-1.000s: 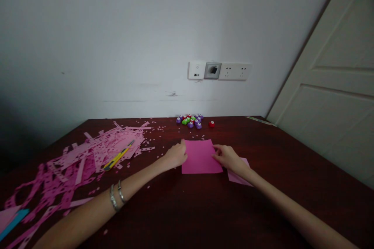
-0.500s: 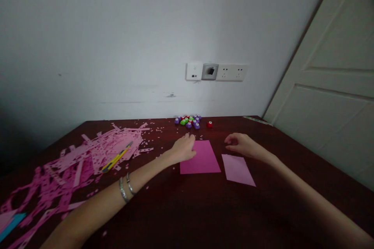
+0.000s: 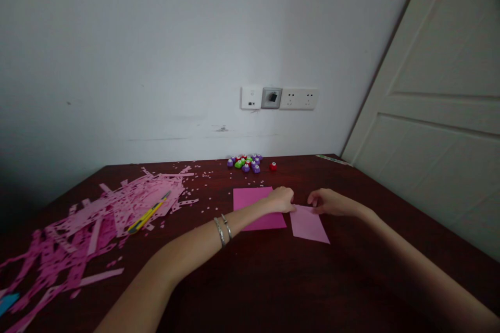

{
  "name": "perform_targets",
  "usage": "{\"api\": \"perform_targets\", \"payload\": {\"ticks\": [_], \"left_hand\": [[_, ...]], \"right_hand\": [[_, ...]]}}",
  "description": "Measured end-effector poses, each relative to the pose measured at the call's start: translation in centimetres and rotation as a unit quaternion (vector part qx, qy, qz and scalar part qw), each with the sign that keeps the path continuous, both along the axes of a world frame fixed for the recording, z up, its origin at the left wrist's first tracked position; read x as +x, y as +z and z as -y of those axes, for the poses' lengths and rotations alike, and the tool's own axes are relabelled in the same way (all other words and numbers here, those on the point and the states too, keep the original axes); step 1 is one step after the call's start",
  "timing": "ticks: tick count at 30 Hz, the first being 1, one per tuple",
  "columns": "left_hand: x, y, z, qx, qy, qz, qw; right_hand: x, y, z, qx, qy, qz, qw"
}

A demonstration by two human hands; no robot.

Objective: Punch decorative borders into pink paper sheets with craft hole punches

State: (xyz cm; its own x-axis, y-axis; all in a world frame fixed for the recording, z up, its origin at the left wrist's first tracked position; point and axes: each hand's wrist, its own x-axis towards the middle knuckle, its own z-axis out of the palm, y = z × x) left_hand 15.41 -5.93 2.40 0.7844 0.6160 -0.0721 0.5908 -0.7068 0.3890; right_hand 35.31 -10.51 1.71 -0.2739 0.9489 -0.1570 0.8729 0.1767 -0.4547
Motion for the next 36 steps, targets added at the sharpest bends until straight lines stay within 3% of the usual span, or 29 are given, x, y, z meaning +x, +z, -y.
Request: {"api": "perform_targets", "payload": {"ticks": [6,12,17,21,25,29,32,36], "left_hand": [[1.2,-0.1,-0.6,-0.06,0.009,-0.029,0.998],[0.8,-0.3,-1.3,-0.125,0.055,0.099,0.986],[-2.0,1.4,-1.7,-0.242,0.051,0.225,0.943],[-6.0,2.5,-2.5,-0.225,0.052,0.259,0.938],[-10.4,2.1,-3.2,-0.17,0.078,0.233,0.954],[-13.9,1.3,-3.6,-0.194,0.122,0.201,0.953],[-15.5,1.0,-3.8,-0.176,0.144,0.183,0.956],[-16.5,1.0,-3.5,-0.095,0.157,0.161,0.97]], "right_hand": [[-0.2,0.0,-0.2,-0.023,-0.022,0.008,0.999],[0.0,0.8,0.7,-0.019,-0.031,-0.051,0.998],[-0.8,3.6,0.9,-0.045,-0.019,-0.16,0.986],[-3.5,4.9,-0.4,-0.025,-0.01,-0.202,0.979],[-7.2,3.7,-2.7,-0.028,0.017,-0.221,0.975],[-9.9,1.7,-4.7,-0.053,0.055,-0.231,0.97],[-10.8,0.7,-5.9,-0.076,0.076,-0.239,0.965],[-11.1,-0.1,-7.2,-0.093,0.088,-0.245,0.961]]}}
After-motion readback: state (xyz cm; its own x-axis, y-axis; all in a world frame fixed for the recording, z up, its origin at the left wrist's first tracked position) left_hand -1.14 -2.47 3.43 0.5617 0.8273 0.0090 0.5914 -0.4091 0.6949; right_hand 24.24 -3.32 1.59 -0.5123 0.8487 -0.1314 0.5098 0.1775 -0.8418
